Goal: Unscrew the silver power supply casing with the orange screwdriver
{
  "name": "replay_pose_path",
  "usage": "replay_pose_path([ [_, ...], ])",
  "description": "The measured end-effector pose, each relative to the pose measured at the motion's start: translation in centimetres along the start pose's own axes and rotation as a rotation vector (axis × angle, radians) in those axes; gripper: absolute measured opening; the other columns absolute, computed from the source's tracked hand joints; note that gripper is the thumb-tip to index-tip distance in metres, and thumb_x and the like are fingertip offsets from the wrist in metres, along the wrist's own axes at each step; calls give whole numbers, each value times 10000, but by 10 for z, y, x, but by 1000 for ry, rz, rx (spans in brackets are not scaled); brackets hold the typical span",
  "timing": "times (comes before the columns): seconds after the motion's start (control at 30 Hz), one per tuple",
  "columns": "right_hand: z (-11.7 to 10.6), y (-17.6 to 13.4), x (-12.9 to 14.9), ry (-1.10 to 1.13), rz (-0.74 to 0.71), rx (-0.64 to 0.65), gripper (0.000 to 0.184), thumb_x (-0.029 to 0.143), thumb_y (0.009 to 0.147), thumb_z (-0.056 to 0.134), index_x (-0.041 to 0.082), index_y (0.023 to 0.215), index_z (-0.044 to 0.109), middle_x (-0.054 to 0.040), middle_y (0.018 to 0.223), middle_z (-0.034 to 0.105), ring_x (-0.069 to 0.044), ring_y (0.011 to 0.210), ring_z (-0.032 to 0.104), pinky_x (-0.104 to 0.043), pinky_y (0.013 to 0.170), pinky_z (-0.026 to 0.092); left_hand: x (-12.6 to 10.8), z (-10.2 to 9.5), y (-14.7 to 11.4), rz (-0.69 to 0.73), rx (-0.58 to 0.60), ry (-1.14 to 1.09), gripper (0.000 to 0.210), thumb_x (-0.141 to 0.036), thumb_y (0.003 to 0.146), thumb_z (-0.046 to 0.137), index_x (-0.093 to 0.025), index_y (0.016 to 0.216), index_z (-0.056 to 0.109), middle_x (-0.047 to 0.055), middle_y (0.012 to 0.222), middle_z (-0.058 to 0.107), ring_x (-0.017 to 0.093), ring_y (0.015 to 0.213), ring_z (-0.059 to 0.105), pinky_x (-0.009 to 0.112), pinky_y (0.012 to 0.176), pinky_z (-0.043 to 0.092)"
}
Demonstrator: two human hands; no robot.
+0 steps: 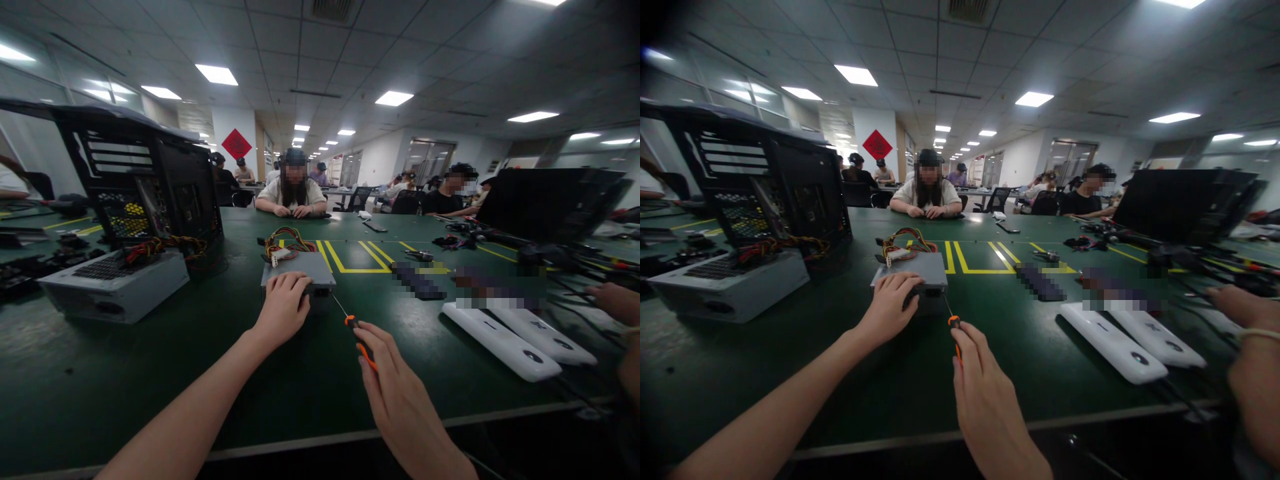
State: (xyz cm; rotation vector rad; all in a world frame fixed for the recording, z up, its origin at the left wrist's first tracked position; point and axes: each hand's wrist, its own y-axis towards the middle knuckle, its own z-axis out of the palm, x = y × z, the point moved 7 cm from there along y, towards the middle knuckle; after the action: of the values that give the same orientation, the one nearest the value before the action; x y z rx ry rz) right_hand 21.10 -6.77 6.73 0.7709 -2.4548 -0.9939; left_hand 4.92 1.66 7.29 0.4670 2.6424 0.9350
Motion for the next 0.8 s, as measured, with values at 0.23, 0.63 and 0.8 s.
replay_pose_path([
  [0.23, -2, -1, -12, -85, 73, -18, 286, 339, 920, 281, 164, 1034, 476, -58, 782, 637, -162, 579, 639, -259, 463, 515, 0, 0, 0, 6, 3, 0, 297, -181, 796, 441, -227, 1082, 508, 50, 1135, 525, 215, 1060, 449, 399, 907, 301],
  [0.63, 4, 0, 1, -145, 53, -67, 261, 291, 920, 287, 154, 1036, 476, -79, 837, 621, -159, 625, 637, -252, 497, 516, 0, 0, 0, 7, -4, 4, 297, -183, 791, 445, -231, 1076, 509, 49, 1127, 529, 218, 1053, 453, 399, 900, 303],
  [0.8, 3, -2, 2, -97, 26, -53, 283, 266, 904, 304, 138, 1090, 475, -136, 1042, 575, -198, 901, 610, -316, 710, 531, 0, 1, 0, 4, 3, 3, 302, -184, 786, 452, -229, 1078, 513, 48, 1128, 530, 216, 1044, 457, 400, 900, 302],
])
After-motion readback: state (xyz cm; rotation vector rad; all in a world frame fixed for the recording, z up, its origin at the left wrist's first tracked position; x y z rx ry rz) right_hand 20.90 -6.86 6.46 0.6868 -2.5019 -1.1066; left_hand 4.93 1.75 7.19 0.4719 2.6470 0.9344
